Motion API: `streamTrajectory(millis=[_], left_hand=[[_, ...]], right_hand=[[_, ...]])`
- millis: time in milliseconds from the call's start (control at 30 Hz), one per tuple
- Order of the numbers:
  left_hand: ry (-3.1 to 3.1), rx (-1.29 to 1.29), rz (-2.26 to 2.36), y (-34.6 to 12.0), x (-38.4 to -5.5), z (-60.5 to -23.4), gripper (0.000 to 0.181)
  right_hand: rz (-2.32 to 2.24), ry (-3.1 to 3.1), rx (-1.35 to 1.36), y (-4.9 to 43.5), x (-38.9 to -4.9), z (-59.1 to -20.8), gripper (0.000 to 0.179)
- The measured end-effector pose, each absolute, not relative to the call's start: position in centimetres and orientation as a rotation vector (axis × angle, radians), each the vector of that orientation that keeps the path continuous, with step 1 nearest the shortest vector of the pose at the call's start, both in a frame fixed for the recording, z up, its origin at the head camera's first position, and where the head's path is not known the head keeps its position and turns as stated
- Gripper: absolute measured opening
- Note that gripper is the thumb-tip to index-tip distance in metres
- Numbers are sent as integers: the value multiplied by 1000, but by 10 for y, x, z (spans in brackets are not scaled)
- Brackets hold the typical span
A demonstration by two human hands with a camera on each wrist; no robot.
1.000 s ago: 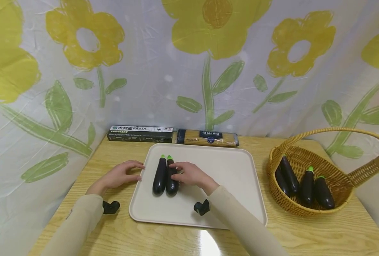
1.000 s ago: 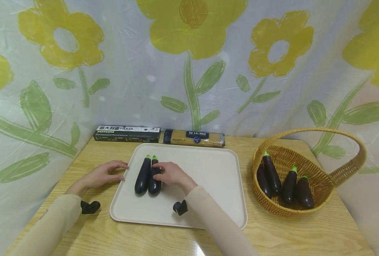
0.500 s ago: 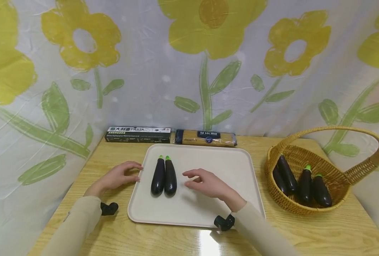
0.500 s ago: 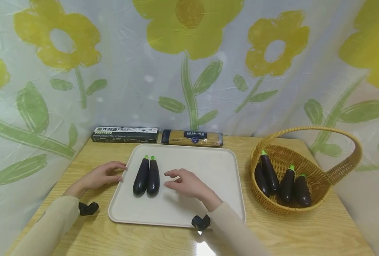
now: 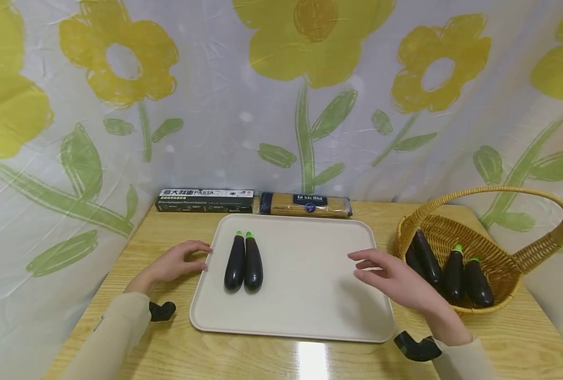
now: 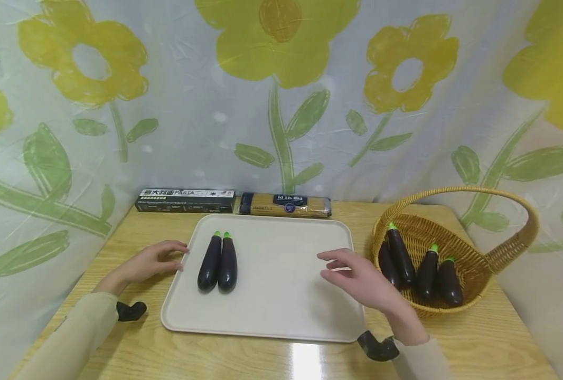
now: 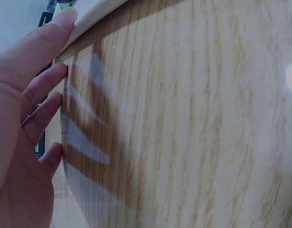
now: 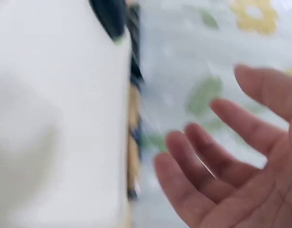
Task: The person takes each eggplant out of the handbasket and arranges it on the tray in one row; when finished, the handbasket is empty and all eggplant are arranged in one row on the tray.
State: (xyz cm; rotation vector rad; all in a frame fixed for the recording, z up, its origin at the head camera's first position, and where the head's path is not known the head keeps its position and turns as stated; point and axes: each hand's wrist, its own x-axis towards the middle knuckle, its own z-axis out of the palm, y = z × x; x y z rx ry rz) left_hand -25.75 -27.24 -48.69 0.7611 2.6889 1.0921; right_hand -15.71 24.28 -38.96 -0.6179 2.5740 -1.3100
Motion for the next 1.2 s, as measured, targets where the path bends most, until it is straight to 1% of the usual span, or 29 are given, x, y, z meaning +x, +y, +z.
streamTrajectory(millis=[233,367,533,700,867,933,1067,1200], left_hand=[[2678,744,1097,-272,-258,-486,39],[2662,729,1100,-272,-257,-485,40],[2661,728,1106,-272,-257,-484,40],[2654,737,1115,-273,-257,-485,40],[2662,749,1130,-274,-258,-487,39],[2665,752,1125,-274,-258,-488,38],[2670,751,1112,-274,-257,-487,39],[2674,760,1109,-273,-257,-487,40]], right_hand=[[-1247,2602,-644,317,-157,-375,35],[-1214,2634,-589,354,-157,-371,37],[-1124,2745,-487,387,-164,-373,38],[-1213,2722,-389,409,-177,-381,46],[-1334,2645,-194,424,-195,-392,64],[-1381,2614,-148,428,-203,-399,68],[-1457,2554,-118,435,-214,-410,70],[-1488,2481,-54,439,-218,-413,74]])
